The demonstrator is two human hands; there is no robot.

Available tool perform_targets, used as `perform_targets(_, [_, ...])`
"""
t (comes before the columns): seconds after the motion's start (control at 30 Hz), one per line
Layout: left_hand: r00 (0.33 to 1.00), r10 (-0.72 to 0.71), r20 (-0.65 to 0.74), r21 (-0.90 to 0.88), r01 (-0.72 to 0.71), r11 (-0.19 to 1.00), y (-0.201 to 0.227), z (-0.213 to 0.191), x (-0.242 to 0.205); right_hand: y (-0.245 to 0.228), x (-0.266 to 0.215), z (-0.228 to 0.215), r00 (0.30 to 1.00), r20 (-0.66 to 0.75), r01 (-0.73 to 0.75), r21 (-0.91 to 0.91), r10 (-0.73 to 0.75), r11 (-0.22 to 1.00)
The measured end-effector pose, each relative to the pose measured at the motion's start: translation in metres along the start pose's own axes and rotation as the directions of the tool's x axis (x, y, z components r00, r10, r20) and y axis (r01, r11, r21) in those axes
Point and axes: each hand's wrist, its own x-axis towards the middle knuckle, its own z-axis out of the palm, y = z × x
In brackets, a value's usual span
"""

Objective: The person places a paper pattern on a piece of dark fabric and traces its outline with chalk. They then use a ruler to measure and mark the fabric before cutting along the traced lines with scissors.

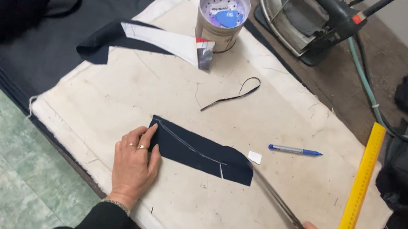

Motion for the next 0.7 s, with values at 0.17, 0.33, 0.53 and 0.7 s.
perform_targets(0.17, [0.999,-0.030,-0.033,-0.094,0.027,0.995,-0.003,0.002,-0.001,0.005,-0.001,0.065,0.865,-0.348,-0.202,0.419,0.362,0.885])
perform_targets(0.33, [0.994,-0.098,-0.049,-0.172,0.089,0.981,-0.009,0.005,0.001,-0.062,-0.009,0.057,0.598,-0.358,-0.381,0.660,0.717,0.648])
perform_targets(0.53, [0.978,-0.200,0.063,-0.162,0.208,0.965,-0.019,0.000,0.025,-0.066,-0.004,0.068,0.508,-0.378,-0.445,0.654,0.774,0.612])
perform_targets(0.7, [0.782,-0.420,0.461,0.022,0.463,0.886,-0.008,-0.031,0.055,-0.044,0.004,0.100,0.519,-0.676,-0.345,0.395,0.524,0.851])
